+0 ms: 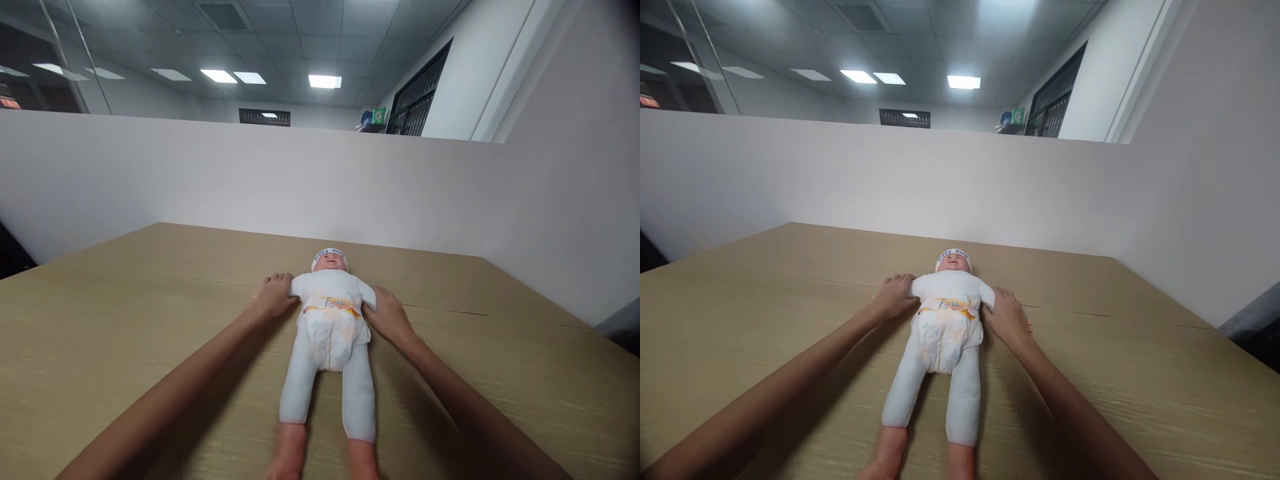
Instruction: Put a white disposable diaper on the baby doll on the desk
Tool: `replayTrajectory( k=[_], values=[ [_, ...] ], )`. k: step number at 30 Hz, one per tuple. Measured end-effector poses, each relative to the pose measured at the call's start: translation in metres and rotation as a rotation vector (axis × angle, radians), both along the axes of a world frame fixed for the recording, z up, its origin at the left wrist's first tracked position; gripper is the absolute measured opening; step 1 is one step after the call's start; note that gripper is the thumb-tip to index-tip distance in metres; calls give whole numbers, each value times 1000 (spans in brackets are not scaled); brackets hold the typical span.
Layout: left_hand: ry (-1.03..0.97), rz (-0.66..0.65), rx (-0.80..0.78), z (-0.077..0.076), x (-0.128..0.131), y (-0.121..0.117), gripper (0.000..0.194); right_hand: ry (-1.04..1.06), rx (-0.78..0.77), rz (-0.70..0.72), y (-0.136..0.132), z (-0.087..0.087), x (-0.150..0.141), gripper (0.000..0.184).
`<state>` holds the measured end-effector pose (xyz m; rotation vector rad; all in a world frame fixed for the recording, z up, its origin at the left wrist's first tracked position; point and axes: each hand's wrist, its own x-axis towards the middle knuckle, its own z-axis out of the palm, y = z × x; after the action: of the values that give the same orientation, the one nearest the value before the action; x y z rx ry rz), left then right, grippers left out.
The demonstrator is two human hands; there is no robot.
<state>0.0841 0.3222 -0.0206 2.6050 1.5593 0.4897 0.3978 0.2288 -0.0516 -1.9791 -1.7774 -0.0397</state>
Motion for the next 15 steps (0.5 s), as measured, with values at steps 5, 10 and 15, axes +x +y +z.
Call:
replayTrajectory(
  k=[5, 10, 15],
  values=[
    [-58, 78, -63, 22, 12, -34, 25, 141, -29, -52, -15, 26, -10, 24],
    [-269, 144, -70, 59, 5, -166, 28, 309, 7, 56, -99, 67, 4, 35],
    [-484, -103, -285, 30, -30, -343, 49, 497, 13, 342, -232, 91, 3, 49]
  ],
)
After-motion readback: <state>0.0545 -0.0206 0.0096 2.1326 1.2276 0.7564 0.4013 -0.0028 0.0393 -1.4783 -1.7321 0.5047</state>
